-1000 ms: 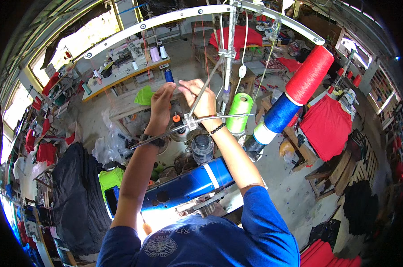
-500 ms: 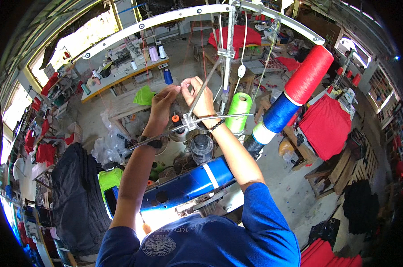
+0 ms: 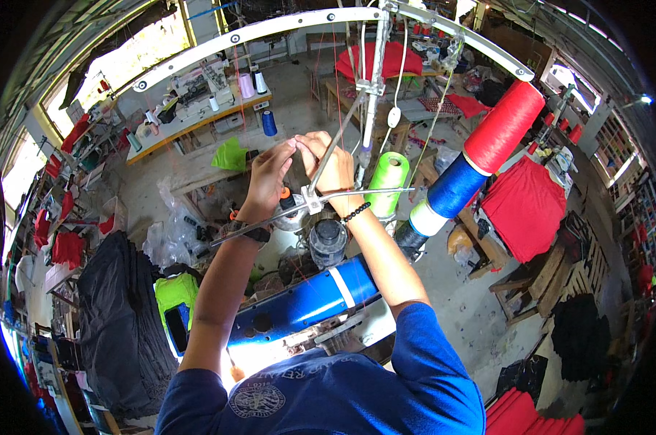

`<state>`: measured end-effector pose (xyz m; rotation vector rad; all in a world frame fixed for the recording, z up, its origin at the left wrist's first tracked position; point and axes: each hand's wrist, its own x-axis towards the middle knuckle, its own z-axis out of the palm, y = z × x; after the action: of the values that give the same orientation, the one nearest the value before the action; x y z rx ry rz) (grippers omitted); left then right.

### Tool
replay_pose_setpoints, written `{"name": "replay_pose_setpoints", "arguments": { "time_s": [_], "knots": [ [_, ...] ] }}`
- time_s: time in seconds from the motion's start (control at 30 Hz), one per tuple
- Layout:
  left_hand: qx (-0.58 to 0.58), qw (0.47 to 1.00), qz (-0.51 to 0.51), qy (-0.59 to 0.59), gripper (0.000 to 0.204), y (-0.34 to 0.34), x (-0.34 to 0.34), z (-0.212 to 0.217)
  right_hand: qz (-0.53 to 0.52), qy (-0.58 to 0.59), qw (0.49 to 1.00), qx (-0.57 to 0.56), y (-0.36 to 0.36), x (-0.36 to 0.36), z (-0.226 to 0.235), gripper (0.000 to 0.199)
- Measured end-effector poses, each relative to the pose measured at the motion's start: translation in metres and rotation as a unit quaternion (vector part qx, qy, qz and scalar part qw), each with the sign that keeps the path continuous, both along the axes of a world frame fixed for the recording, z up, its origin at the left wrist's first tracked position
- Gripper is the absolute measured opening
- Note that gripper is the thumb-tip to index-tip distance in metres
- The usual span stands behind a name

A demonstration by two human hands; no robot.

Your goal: The person threads a sewing machine by guiding thread from spools through the machine's tensioners and guides. They handle red, blue, and black thread spools, placing them on the machine's vertical stand and pulling the thread through the mechanism.

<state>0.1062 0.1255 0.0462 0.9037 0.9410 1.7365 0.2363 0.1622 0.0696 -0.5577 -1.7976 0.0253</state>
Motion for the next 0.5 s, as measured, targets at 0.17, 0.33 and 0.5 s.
{"name": "replay_pose_setpoints", "arguments": {
  "time_s": [0.17,0.33,0.5],
  "knots": [
    [0.055,0.997,0.003,0.057,0.022,-0.003,0.002,0.006,0.003,-0.001,1.000,0.004,0.008,0.003,-0.006,0.009],
    [0.080,0.979,0.050,0.179,0.020,0.004,-0.003,0.001,-0.042,-0.032,0.998,0.024,0.004,0.007,-0.005,0.009],
    [0.090,0.981,0.034,0.169,0.023,0.006,-0.002,0.001,-0.050,0.001,0.997,-0.061,0.004,0.004,-0.009,0.014]
  ]
}}
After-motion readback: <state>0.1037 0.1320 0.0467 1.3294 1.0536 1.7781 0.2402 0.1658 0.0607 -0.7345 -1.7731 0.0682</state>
